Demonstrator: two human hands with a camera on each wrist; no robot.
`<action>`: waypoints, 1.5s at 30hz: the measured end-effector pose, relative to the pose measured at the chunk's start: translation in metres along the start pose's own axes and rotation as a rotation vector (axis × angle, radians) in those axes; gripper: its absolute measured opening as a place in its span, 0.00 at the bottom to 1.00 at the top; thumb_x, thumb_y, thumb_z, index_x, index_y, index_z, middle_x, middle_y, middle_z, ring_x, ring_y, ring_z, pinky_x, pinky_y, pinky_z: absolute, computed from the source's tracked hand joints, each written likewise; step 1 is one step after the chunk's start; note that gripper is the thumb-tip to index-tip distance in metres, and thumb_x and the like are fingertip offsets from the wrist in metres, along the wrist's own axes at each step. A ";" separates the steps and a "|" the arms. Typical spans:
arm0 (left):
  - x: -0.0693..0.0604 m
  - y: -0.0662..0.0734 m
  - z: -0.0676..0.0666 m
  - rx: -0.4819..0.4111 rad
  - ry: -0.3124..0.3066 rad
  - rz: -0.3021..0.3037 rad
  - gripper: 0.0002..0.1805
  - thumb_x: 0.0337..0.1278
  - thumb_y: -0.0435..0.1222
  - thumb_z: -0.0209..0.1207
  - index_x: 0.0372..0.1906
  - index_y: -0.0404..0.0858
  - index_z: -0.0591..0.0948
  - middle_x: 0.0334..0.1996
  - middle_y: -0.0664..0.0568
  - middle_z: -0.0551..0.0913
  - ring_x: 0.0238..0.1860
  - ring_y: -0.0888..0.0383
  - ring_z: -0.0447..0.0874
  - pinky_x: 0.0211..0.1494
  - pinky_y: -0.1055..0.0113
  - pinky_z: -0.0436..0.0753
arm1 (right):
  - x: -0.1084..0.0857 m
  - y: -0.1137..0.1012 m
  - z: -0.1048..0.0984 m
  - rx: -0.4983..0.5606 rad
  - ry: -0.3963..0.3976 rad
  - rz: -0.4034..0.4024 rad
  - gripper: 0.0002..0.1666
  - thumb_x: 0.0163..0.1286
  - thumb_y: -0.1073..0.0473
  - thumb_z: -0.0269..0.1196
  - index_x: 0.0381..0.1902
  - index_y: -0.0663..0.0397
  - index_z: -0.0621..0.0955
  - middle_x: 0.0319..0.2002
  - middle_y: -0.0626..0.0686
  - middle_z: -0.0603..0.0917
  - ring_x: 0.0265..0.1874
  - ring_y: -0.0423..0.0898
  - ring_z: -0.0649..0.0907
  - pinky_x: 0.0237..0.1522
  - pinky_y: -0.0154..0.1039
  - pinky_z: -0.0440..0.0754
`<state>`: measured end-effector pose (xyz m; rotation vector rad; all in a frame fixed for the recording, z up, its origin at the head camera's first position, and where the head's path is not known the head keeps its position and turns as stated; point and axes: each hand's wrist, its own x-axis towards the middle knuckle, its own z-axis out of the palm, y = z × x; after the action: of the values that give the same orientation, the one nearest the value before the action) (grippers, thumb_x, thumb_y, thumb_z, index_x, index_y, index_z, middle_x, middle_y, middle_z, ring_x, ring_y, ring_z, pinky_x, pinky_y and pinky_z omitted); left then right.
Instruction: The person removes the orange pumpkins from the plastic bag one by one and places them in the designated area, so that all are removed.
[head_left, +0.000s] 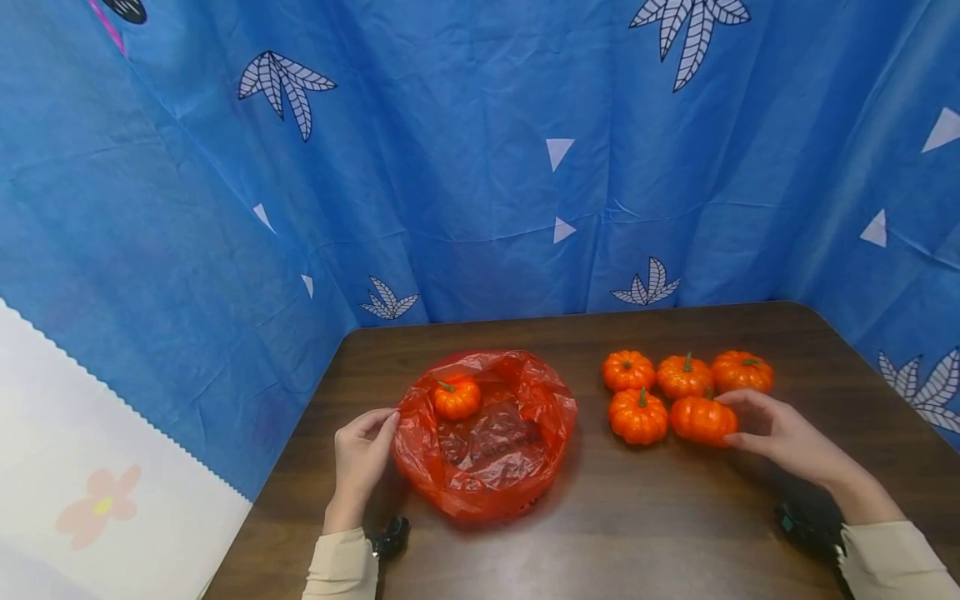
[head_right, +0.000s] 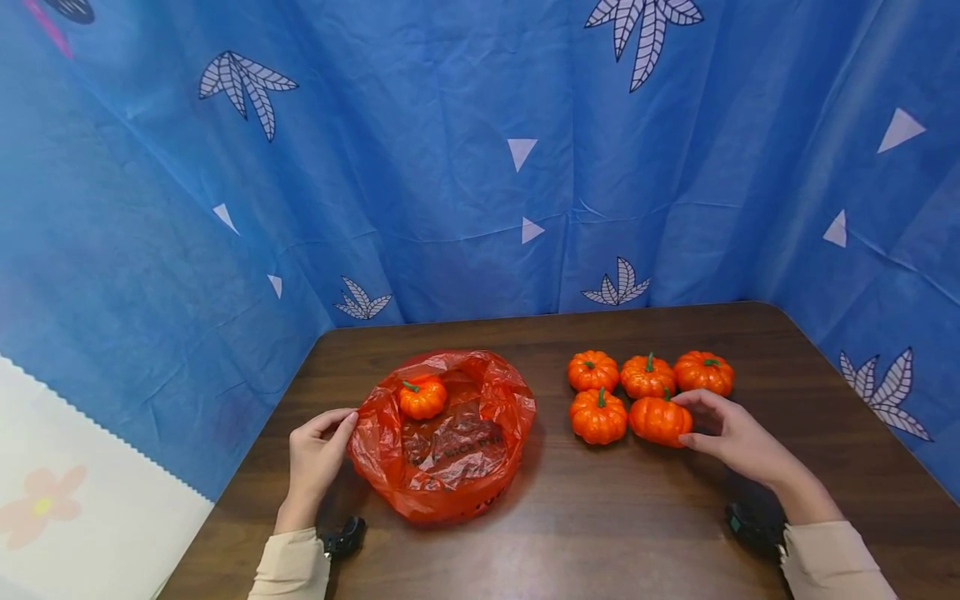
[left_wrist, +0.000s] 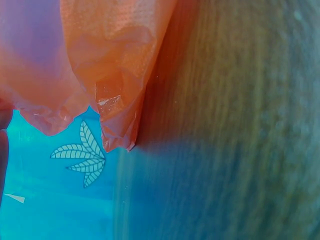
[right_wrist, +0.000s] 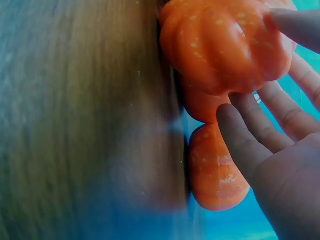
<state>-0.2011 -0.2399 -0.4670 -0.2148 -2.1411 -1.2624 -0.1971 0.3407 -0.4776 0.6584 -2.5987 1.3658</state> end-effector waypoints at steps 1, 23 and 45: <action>0.000 0.000 0.000 -0.003 -0.001 0.008 0.03 0.56 0.28 0.68 0.36 0.36 0.90 0.34 0.45 0.91 0.31 0.70 0.85 0.38 0.82 0.83 | 0.000 0.000 -0.001 0.001 -0.005 -0.002 0.24 0.61 0.72 0.68 0.55 0.68 0.75 0.49 0.22 0.77 0.46 0.19 0.76 0.43 0.17 0.77; 0.000 0.026 0.000 0.006 0.007 -0.009 0.03 0.54 0.21 0.66 0.34 0.25 0.87 0.32 0.37 0.89 0.30 0.67 0.85 0.38 0.84 0.82 | -0.001 0.001 -0.003 -0.032 0.003 -0.054 0.22 0.57 0.77 0.68 0.50 0.66 0.79 0.48 0.23 0.78 0.45 0.19 0.77 0.43 0.16 0.77; 0.000 -0.004 0.001 0.004 0.006 0.034 0.04 0.56 0.27 0.68 0.35 0.35 0.90 0.33 0.44 0.91 0.30 0.70 0.85 0.37 0.82 0.83 | 0.005 -0.003 -0.006 -0.057 0.056 0.020 0.20 0.63 0.71 0.67 0.52 0.71 0.78 0.45 0.24 0.79 0.42 0.23 0.81 0.38 0.20 0.80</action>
<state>-0.2035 -0.2410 -0.4704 -0.2444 -2.1262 -1.2383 -0.2006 0.3431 -0.4706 0.5787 -2.5969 1.2909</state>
